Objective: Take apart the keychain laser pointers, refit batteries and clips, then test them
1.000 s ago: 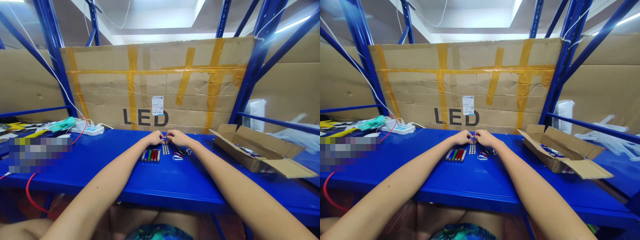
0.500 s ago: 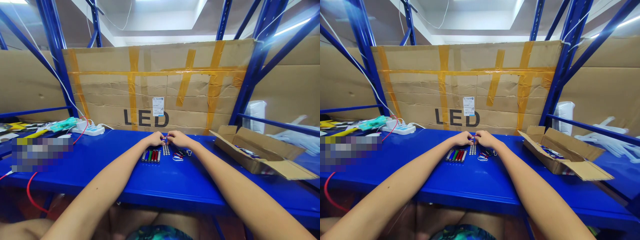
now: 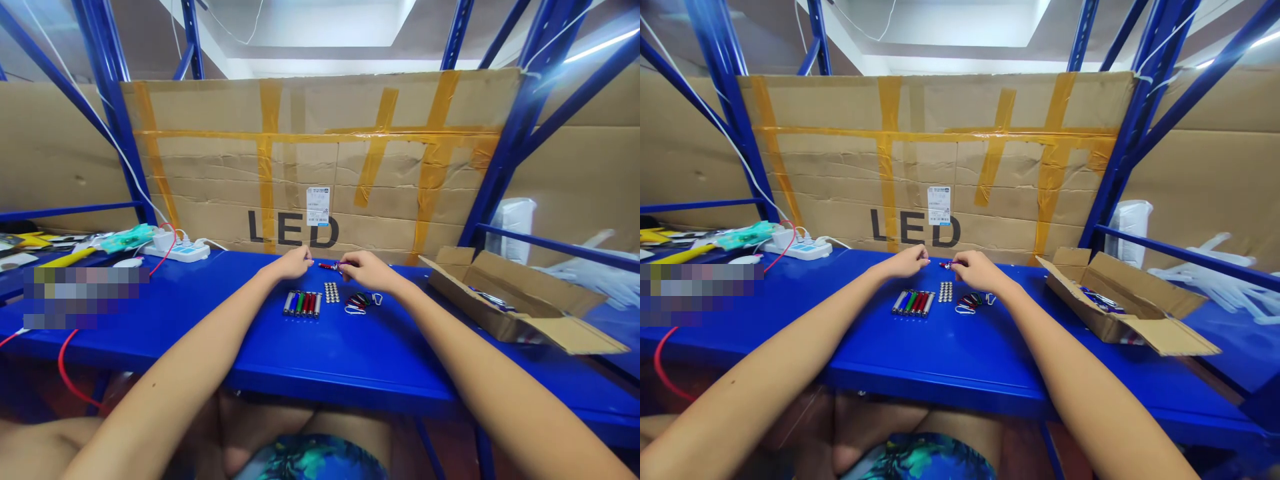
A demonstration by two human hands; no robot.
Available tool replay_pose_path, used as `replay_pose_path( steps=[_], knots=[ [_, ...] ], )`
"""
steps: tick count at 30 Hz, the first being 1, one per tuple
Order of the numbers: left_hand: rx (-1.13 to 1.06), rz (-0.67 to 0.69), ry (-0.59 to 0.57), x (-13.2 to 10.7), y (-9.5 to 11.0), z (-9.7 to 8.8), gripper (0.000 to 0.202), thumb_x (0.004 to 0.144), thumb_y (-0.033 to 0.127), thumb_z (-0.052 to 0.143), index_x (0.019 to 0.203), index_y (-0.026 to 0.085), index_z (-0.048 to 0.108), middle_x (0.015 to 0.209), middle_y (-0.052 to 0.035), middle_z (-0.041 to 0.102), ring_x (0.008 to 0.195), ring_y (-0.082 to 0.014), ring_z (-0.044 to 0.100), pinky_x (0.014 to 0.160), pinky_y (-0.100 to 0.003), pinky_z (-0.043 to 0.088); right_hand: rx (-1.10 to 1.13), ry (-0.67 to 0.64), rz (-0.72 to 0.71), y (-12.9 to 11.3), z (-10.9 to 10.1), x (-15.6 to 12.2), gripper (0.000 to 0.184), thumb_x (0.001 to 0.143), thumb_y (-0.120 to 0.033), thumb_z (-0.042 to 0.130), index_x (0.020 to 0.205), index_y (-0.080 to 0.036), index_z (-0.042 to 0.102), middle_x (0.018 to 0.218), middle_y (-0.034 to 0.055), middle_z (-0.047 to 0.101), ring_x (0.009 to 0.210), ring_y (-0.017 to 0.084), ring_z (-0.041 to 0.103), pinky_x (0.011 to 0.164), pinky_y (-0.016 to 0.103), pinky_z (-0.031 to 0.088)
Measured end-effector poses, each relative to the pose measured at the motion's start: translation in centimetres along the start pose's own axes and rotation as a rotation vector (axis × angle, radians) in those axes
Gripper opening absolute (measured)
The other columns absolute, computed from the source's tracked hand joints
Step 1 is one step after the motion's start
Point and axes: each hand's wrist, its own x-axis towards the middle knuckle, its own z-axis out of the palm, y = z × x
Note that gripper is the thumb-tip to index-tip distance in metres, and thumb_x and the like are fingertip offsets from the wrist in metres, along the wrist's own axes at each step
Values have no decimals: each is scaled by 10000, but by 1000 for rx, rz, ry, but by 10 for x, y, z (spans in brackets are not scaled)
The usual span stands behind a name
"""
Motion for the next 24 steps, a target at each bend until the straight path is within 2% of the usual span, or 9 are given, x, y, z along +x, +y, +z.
replay_pose_path(
  steps=[2,5,8,10,18,21,24],
  knots=[
    [106,-58,-14,-11,-8,-10,162,852,264,531,944,148,596,996,-104,677,905,-200,609,759,-273,440,4,-9,-4,-4,-1,-7,237,857,-298,483,687,-175,594,670,17,656,631,143,559,623,264,381],
    [223,-219,-122,-29,-16,-24,155,810,278,603,863,139,643,949,-118,705,893,-220,641,743,-272,451,-12,-25,5,-6,0,-11,242,864,-310,479,687,-180,581,667,17,655,622,145,559,614,267,376],
    [296,-376,-194,-41,-16,-34,174,743,275,681,840,130,685,948,-128,721,881,-229,662,739,-269,466,-35,-34,12,-6,1,-10,237,861,-301,481,682,-181,579,673,21,662,626,148,562,617,271,373],
    [295,-431,-215,-45,-14,-37,183,717,260,706,848,132,704,948,-122,729,869,-221,672,718,-253,473,-41,-38,26,-5,2,-9,229,860,-293,480,685,-181,577,677,23,667,628,149,564,617,270,374],
    [274,-432,-168,-45,-22,-35,139,711,228,713,821,145,734,936,-117,742,840,-214,689,689,-239,490,-77,-78,29,-1,3,-8,243,872,-297,476,674,-186,564,678,16,667,626,146,572,605,260,375],
    [304,-429,-127,-43,-30,-33,162,715,211,697,862,150,730,957,-129,737,838,-218,693,704,-242,497,-78,-87,25,2,5,-7,240,875,-296,472,682,-188,565,673,14,667,625,144,575,604,259,373],
    [337,-436,-87,-42,-38,-33,235,703,172,677,934,151,717,1052,-158,712,913,-243,686,750,-261,502,-89,-92,27,6,6,-6,227,873,-293,475,698,-187,573,669,17,666,624,144,574,599,255,369]
  ],
)
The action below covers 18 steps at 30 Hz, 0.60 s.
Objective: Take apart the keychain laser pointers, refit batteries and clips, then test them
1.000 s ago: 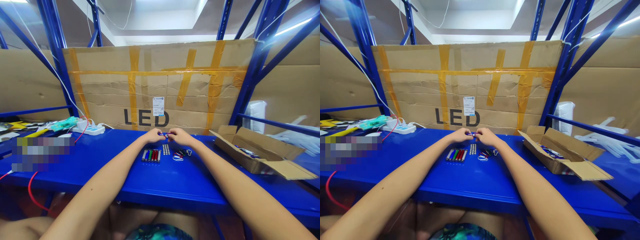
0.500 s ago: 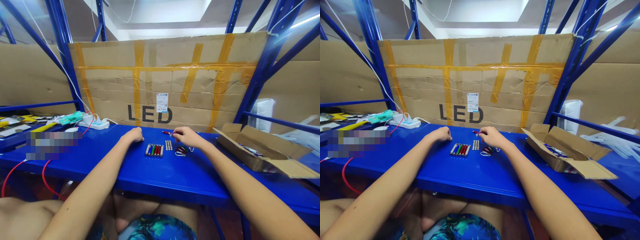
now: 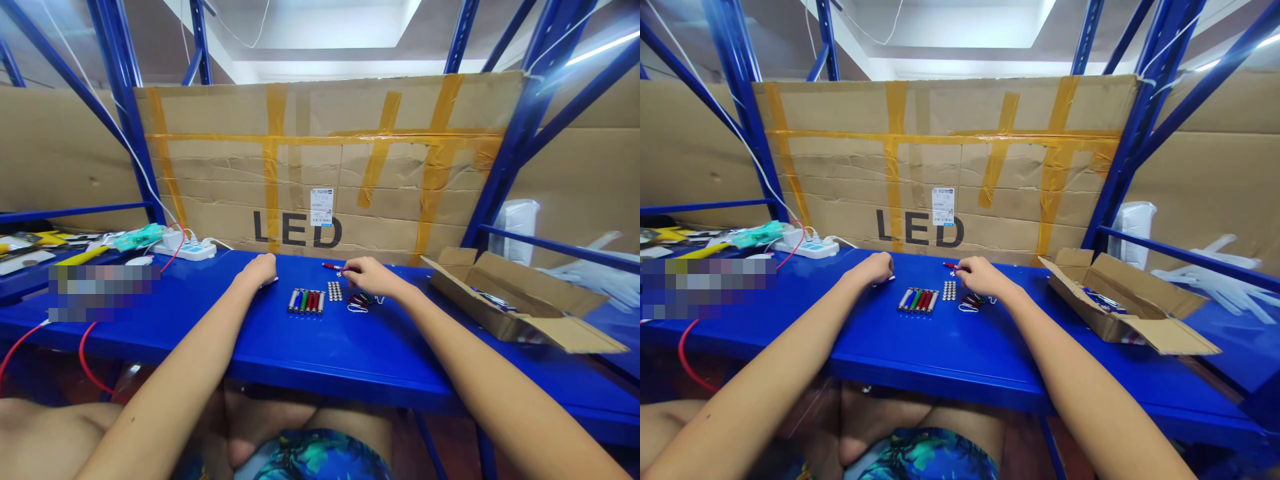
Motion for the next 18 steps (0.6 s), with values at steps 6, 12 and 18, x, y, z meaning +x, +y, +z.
replay_pose_path(
  steps=[6,12,18],
  knots=[
    [-40,6,2,2,-11,-5,177,722,211,658,880,147,709,952,-137,730,860,-223,693,732,-248,503,-46,4,14,3,0,0,225,867,-264,463,684,-183,565,671,18,659,611,135,553,586,250,357],
    [-236,16,-185,-12,0,-12,66,683,149,679,747,135,670,674,-64,706,587,-178,666,619,-255,516,-57,15,18,1,-3,-1,222,870,-262,461,710,-182,593,692,27,662,631,145,545,595,257,352],
    [-366,7,-331,-26,22,-13,111,693,130,699,668,139,591,567,-36,659,553,-180,659,630,-296,548,-96,21,13,-2,-4,-2,232,873,-267,466,710,-178,604,711,42,666,633,153,527,584,265,331]
  ],
)
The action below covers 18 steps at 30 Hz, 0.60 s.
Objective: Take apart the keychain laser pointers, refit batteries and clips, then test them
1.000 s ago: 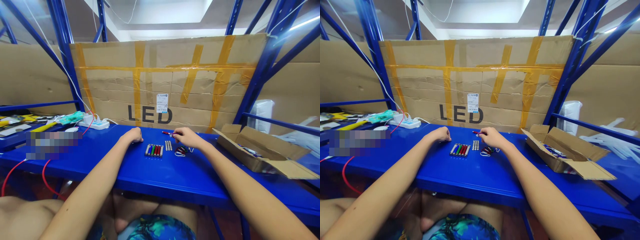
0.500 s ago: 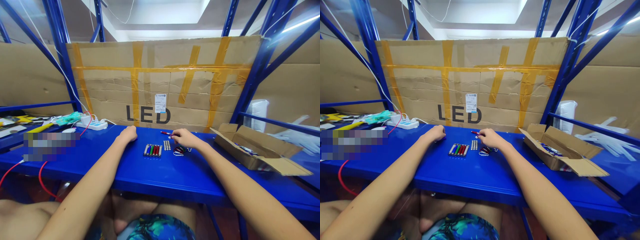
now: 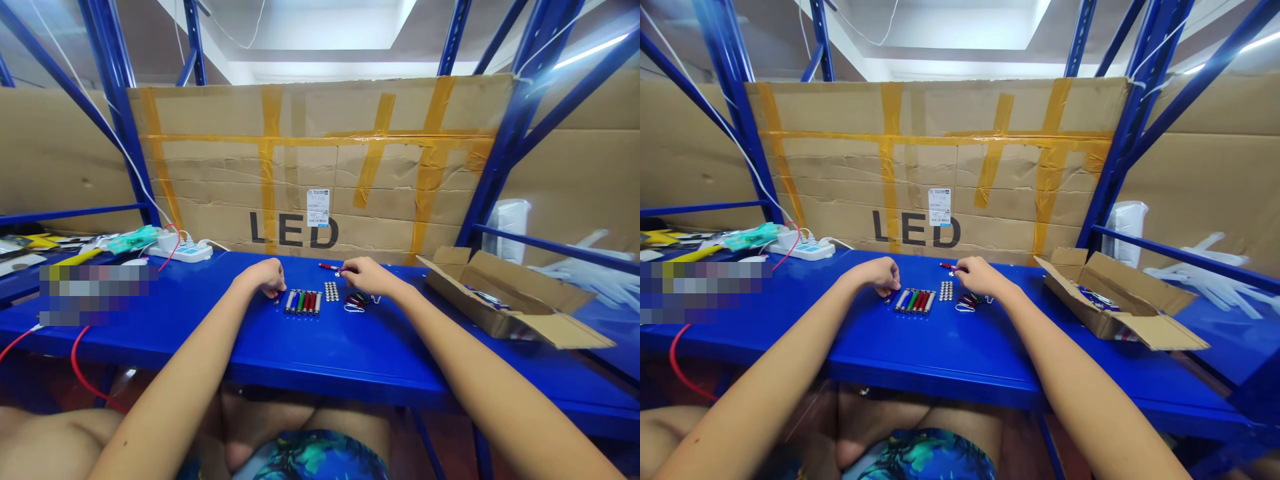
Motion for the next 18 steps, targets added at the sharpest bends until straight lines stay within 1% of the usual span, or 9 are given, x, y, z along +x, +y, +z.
replay_pose_path(
  steps=[6,12,18],
  knots=[
    [-29,6,-38,-4,2,4,130,693,137,711,666,126,585,552,-37,640,549,-172,655,630,-307,568,4,-14,4,-1,0,-1,216,868,-256,466,725,-180,609,726,45,672,649,157,543,587,262,335],
    [-41,21,-73,-12,8,6,144,699,141,699,624,133,577,542,-26,625,570,-161,645,638,-308,572,6,-21,8,-1,0,0,196,855,-234,471,747,-180,625,729,51,680,664,163,559,593,260,348],
    [-67,27,-95,-14,8,5,115,716,129,677,666,135,574,538,-18,623,559,-151,638,635,-302,571,3,-20,-4,-1,0,0,204,855,-239,466,738,-181,623,734,51,682,660,163,558,591,264,348]
  ],
)
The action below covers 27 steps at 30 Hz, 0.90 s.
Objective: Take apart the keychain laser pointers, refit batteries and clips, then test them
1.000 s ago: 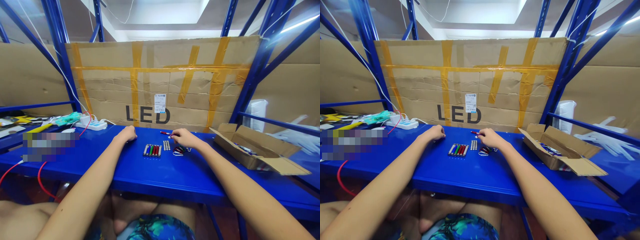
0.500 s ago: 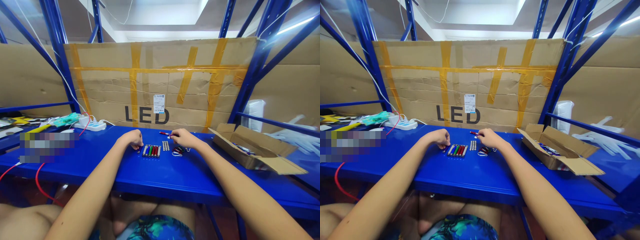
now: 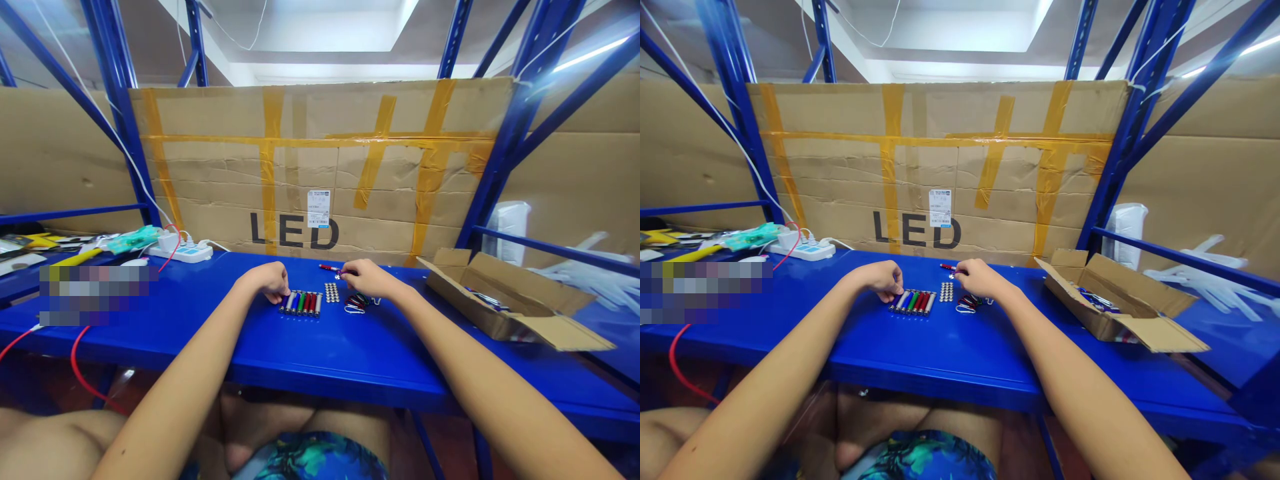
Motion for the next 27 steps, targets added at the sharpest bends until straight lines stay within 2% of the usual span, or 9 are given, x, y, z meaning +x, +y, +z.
replay_pose_path(
  steps=[5,12,18,20,22,24,25,27],
  knots=[
    [-9,-4,-1,1,-1,-1,154,692,186,727,723,138,585,543,-18,630,580,-166,652,640,-305,571,3,1,5,2,1,0,203,854,-244,470,757,-180,636,739,49,685,658,162,559,589,263,353],
    [-41,-5,-7,0,-2,0,161,686,138,720,751,140,572,531,-6,621,560,-160,643,642,-315,568,0,3,-4,1,1,0,208,858,-248,468,739,-181,626,733,50,684,660,165,567,593,264,357],
    [-32,-9,-37,-2,-4,-3,163,688,214,725,762,145,598,562,-23,644,594,-173,660,639,-296,557,50,-7,18,-1,0,-1,200,861,-265,491,750,-184,635,713,39,686,670,167,585,614,262,384],
    [33,-10,14,0,-4,-5,152,712,244,698,795,144,618,604,-40,666,627,-183,667,647,-293,544,107,-8,14,-1,0,-1,212,861,-278,499,719,-180,622,687,32,679,648,159,585,622,265,401],
    [134,68,190,1,-1,-4,150,725,258,672,820,146,638,713,-64,701,714,-198,675,695,-301,530,257,-28,18,-3,-1,0,227,859,-310,515,705,-173,611,669,27,670,641,152,595,643,269,435],
    [168,273,400,2,7,1,175,733,268,658,866,154,656,874,-77,716,838,-204,667,774,-303,509,481,-61,29,-5,-2,0,221,844,-346,549,735,-164,611,657,22,660,642,149,613,666,280,475],
    [132,411,465,1,12,5,201,743,274,653,908,160,659,953,-75,711,901,-200,655,813,-296,496,595,-77,33,-7,-2,1,218,831,-362,572,760,-160,614,654,19,655,642,148,621,674,287,492],
    [-8,657,428,-1,25,16,289,760,301,653,1016,169,637,992,-61,702,926,-174,644,818,-269,492,766,-105,31,-10,-3,0,239,794,-391,623,782,-152,617,651,13,644,629,144,625,679,302,516]
  ],
)
